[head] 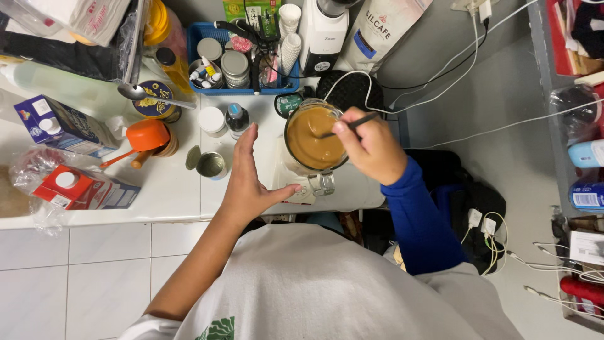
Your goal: The person wipes the interior and exterior of a tall translucent plastic bottle and a small plastic lid with a white tissue. They then wipe the inside of a larger translucent plastic container with the tissue. The person uses a spoon to scoop a white powder from the larger container into a small metal cup.
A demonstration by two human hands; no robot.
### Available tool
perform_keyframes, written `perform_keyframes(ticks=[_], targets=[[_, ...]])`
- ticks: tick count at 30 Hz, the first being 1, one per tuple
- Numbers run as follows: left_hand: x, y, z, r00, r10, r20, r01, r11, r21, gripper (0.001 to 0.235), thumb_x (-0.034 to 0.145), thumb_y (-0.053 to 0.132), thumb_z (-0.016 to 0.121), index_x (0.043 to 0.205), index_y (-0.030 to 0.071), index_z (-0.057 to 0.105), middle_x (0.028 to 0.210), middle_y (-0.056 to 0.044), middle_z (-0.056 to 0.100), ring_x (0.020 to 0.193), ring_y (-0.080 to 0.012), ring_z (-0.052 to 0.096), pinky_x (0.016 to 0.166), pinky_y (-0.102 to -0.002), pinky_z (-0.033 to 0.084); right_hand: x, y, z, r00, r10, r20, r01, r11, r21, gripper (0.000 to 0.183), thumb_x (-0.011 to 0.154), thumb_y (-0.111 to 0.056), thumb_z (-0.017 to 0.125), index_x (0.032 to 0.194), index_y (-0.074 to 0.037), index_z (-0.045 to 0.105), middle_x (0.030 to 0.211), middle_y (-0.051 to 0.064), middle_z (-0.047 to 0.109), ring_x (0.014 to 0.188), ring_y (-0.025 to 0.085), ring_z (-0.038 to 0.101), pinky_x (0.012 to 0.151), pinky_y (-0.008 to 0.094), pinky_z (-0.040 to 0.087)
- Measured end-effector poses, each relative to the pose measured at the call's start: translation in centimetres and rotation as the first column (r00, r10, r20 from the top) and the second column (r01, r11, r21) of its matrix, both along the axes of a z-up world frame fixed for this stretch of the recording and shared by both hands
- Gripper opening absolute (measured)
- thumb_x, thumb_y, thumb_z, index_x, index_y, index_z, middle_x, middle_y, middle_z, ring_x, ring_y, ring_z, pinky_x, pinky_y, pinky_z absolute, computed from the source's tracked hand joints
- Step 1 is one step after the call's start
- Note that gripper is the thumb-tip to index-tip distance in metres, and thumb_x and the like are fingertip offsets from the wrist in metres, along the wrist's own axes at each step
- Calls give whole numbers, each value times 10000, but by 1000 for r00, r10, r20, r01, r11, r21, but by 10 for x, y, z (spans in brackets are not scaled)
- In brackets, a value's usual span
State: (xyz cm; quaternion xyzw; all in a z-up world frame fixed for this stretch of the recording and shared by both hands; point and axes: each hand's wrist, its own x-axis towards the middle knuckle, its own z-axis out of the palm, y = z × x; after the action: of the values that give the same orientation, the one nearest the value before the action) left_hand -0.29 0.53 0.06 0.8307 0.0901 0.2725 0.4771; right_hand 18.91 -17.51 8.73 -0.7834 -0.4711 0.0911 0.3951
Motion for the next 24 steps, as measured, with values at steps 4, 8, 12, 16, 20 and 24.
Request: perform_keyframes(ticks=[4,8,12,16,20,24], targets=[[0,4,1,1000,-9,-24,8,999,-31,1302,623,330,1004,1588,-14,200,1583,-256,342,1481,-389,387,1240,-463,339,-2,-10,18,1000,-31,-2,31,999,39,183,1060,-151,601,969,-19,690,733,54,617,600,124,588,556,279,463],[1,6,1,1000,-12,-14,11,1000,-27,1298,625,326,1002,1589,-12,201,1584,-252,347,1480,-387,391,1241,-461,339,-8,-23,23,980,-121,-155,149,971,184,232,1110,-159,568,992,-2,692,734,11,606,618,65,558,558,230,430],[0,7,-1,1000,-19,-1,19,999,-26,1299,626,329,1003,1594,-5,202,1587,-245,350,1482,-385,393,1241,-461,343,-1,-18,16,936,-222,-272,287,930,228,280,1136,-183,557,982,7,693,629,-10,566,550,43,511,522,226,385],[-1,8,-3,999,-10,41,9,999,40,1287,644,323,999,1598,0,198,1599,-251,336,1489,-394,383,1246,-461,343,1,-19,7,876,-295,-381,397,889,226,264,1113,-212,543,1057,15,664,595,17,550,485,67,481,468,236,361],[-4,7,-3,1000,4,2,-4,1000,1,1278,637,322,996,1593,0,210,1590,-247,347,1481,-393,392,1239,-467,343,4,-34,-8,785,-278,-554,491,824,282,287,1126,-249,496,1052,13,587,573,56,550,421,103,482,420,245,360],[-2,7,-3,999,3,35,-4,999,47,1275,642,328,993,1587,-5,204,1579,-252,343,1475,-401,380,1234,-471,335,-10,-55,-12,846,-250,-470,443,820,362,298,1182,-239,449,1116,23,572,644,92,586,499,115,503,492,243,393]])
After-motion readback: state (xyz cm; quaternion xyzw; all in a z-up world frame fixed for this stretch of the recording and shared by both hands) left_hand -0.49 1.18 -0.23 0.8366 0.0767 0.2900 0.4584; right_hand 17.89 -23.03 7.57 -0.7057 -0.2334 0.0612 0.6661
